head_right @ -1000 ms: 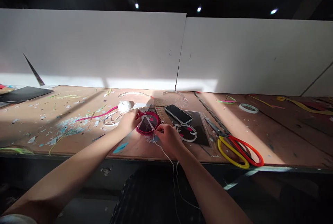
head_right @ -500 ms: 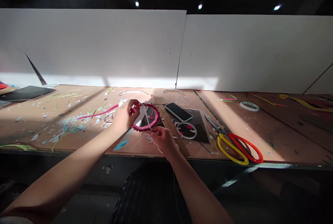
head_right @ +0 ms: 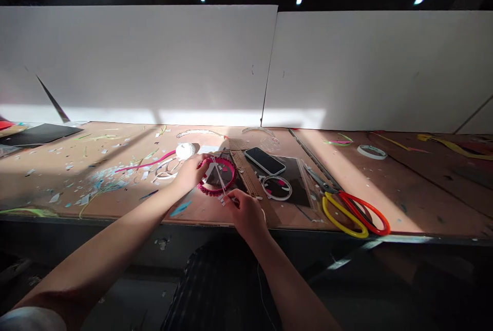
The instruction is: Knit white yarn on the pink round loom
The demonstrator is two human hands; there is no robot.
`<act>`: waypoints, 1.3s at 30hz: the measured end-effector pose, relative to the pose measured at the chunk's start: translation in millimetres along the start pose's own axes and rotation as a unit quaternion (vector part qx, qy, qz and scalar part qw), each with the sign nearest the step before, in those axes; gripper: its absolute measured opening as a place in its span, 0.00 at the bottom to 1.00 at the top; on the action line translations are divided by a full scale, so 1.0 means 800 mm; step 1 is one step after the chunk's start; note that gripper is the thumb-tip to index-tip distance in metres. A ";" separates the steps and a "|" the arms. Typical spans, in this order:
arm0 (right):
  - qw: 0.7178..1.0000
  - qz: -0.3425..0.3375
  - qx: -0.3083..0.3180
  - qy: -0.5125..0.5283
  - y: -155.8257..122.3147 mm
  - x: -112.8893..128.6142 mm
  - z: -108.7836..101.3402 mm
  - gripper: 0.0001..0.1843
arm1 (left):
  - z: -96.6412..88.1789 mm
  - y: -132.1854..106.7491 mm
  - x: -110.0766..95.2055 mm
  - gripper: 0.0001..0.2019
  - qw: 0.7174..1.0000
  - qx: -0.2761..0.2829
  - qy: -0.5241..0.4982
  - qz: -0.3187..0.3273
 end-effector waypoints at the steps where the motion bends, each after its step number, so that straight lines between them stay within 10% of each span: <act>1: 1.000 0.000 0.001 -0.018 -0.001 -0.001 0.001 0.12 | 0.005 0.000 0.003 0.13 1.000 0.013 0.003 -0.005; 14: 0.994 -0.021 -0.036 -0.105 0.003 -0.007 -0.056 0.14 | 0.009 -0.014 0.007 0.12 0.999 0.027 0.036 0.020; 20: 0.990 -0.105 -0.010 -0.095 0.017 0.007 -0.030 0.08 | -0.003 -0.040 -0.018 0.10 0.993 0.055 -0.050 0.092; 24: 0.983 -0.148 -0.048 -0.102 0.024 0.014 -0.015 0.09 | 0.000 -0.061 -0.029 0.09 0.983 0.037 -0.182 0.007; 30: 0.976 -0.151 -0.129 -0.087 0.001 0.024 0.001 0.09 | 0.020 -0.084 -0.042 0.20 0.870 0.126 -0.443 -0.176; 39: 0.954 -0.164 -0.158 -0.194 -0.021 0.022 0.006 0.13 | 0.035 -0.089 -0.049 0.17 0.765 0.103 -0.593 -0.229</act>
Point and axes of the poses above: each hand's wrist, its own y-axis towards the middle knuckle, its own z-axis out of the palm, x = y × z, the point moved 2 cm from there along y, towards the middle knuckle, and after that the axes turned 1 degree about -y, right-handed, at the moved point
